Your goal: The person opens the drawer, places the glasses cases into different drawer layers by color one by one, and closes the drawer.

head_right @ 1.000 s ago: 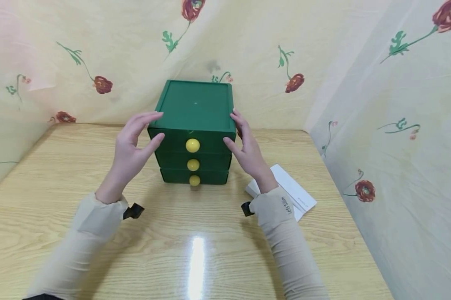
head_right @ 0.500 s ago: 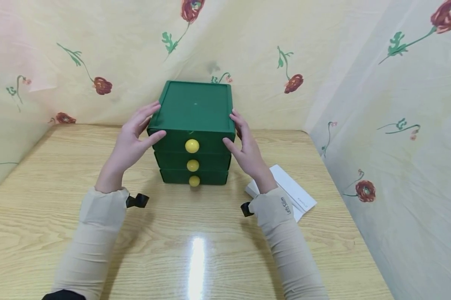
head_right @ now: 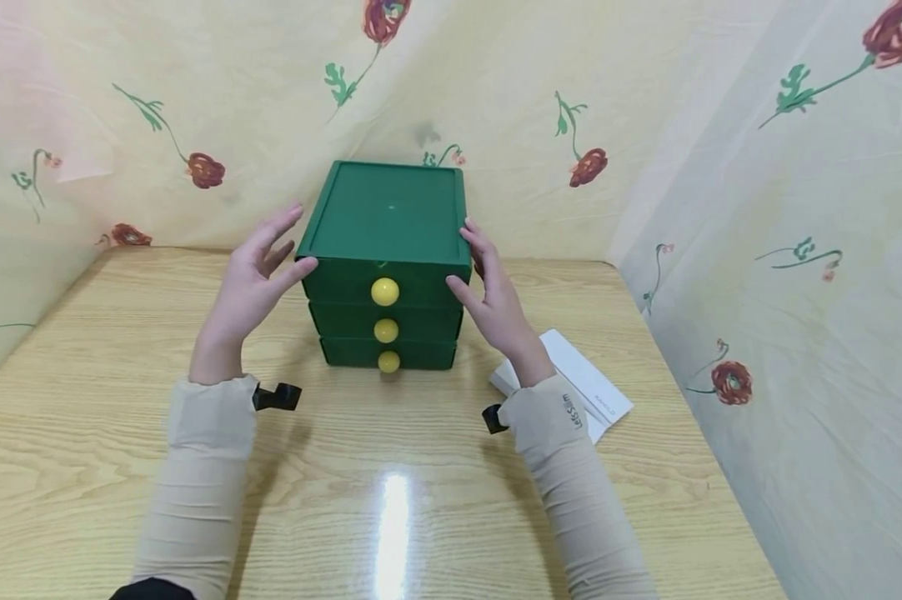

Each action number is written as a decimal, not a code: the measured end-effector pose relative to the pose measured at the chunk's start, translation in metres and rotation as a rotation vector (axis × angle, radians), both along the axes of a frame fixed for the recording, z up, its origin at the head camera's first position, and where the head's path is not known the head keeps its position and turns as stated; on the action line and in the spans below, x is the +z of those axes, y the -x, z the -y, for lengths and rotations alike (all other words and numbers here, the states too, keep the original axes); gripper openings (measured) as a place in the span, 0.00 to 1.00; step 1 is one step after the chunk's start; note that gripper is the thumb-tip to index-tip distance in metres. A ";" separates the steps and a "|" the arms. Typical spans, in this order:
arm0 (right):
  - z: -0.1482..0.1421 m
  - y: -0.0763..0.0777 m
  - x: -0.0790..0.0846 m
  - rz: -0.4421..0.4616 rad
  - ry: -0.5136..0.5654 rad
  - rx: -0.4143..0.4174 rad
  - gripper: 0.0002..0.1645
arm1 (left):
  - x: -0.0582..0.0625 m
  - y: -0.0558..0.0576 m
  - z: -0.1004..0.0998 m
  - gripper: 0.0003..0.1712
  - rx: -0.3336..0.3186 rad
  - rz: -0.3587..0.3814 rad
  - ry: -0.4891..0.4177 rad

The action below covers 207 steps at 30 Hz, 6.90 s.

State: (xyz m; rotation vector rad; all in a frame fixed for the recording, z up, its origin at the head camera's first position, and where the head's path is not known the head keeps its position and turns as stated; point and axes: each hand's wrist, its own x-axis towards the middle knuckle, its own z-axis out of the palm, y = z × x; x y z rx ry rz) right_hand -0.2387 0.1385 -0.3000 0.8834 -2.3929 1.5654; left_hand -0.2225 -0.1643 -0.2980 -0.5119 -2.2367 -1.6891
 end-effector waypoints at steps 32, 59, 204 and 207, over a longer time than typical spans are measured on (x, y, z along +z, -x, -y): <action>-0.003 0.002 -0.003 0.033 -0.003 -0.002 0.38 | -0.017 0.003 0.000 0.30 -0.050 -0.005 0.017; -0.036 -0.004 -0.041 0.493 0.125 -0.103 0.28 | -0.014 0.000 -0.002 0.28 -0.052 0.000 0.015; 0.051 -0.122 -0.127 1.211 0.477 0.106 0.32 | -0.016 0.003 0.000 0.28 -0.062 -0.008 0.030; 0.051 -0.124 -0.127 1.226 0.473 0.104 0.32 | -0.017 0.003 0.000 0.28 -0.065 -0.007 0.027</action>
